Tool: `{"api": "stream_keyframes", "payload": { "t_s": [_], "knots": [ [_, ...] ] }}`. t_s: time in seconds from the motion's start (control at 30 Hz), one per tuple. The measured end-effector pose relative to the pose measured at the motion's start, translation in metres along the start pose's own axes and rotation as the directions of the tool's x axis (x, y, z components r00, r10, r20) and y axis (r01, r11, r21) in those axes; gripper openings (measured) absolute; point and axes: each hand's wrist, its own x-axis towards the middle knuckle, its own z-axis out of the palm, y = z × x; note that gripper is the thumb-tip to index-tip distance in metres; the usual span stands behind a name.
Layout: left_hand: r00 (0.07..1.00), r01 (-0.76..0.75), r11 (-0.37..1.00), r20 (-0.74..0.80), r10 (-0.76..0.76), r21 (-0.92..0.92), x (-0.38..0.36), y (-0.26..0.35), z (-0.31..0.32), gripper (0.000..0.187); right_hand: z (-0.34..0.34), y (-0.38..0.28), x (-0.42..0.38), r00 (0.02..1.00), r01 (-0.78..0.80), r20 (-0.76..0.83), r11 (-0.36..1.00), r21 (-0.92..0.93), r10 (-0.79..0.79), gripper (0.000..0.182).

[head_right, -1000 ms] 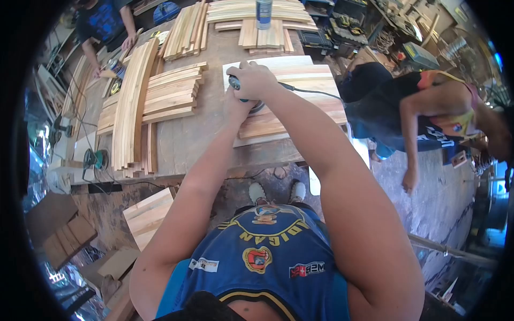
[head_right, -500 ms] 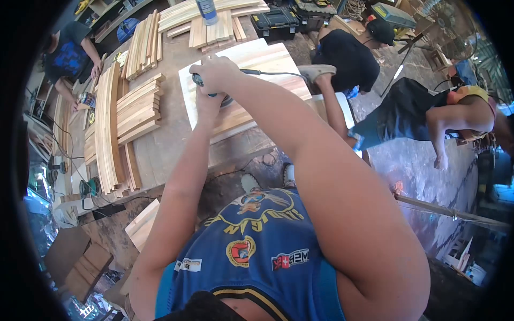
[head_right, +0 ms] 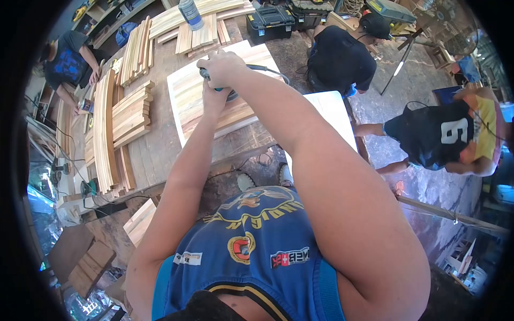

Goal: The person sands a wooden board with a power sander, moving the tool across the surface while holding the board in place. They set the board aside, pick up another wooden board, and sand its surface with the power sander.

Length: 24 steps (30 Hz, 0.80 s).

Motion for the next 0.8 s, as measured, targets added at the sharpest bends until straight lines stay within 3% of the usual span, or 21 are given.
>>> {"api": "stream_keyframes", "payload": {
  "t_s": [0.13, 0.2, 0.33, 0.4, 0.43, 0.67, 0.8],
  "knots": [
    [0.991, 0.073, 0.997, 0.118, -0.071, -0.011, -0.005, 0.02, 0.006, 0.096, -0.009, 0.021, -0.012, 0.999, -0.043, 0.009, 0.999, -0.008, 0.043, 0.057],
    [0.983, -0.001, 0.964, 0.177, -0.047, 0.266, -0.006, 0.02, 0.004, 0.09, -0.014, 0.031, -0.019, 0.998, -0.062, 0.01, 0.998, -0.019, 0.062, 0.059],
    [0.955, -0.177, 0.924, 0.285, 0.079, 0.338, -0.004, -0.003, -0.009, 0.081, -0.016, 0.053, -0.028, 0.996, -0.085, -0.033, 0.996, -0.036, 0.084, 0.064],
    [0.964, -0.23, 0.759, 0.249, 0.092, 0.609, -0.006, -0.018, -0.018, 0.07, -0.017, 0.063, -0.029, 0.995, -0.093, -0.024, 0.995, -0.045, 0.092, 0.066],
    [0.964, -0.231, 0.757, 0.25, 0.093, 0.611, -0.006, -0.021, -0.025, 0.07, -0.018, 0.068, -0.031, 0.994, -0.105, -0.012, 0.993, -0.054, 0.104, 0.067],
    [0.979, 0.152, 0.586, -0.038, -0.202, 0.796, -0.018, -0.027, -0.075, 0.063, -0.021, 0.094, -0.041, 0.992, -0.123, -0.026, 0.99, -0.071, 0.121, 0.067],
    [0.959, 0.282, 0.711, -0.176, -0.221, 0.644, -0.019, -0.056, -0.092, 0.06, -0.023, 0.104, -0.04, 0.99, -0.138, -0.036, 0.987, -0.077, 0.135, 0.067]
  ]
}}
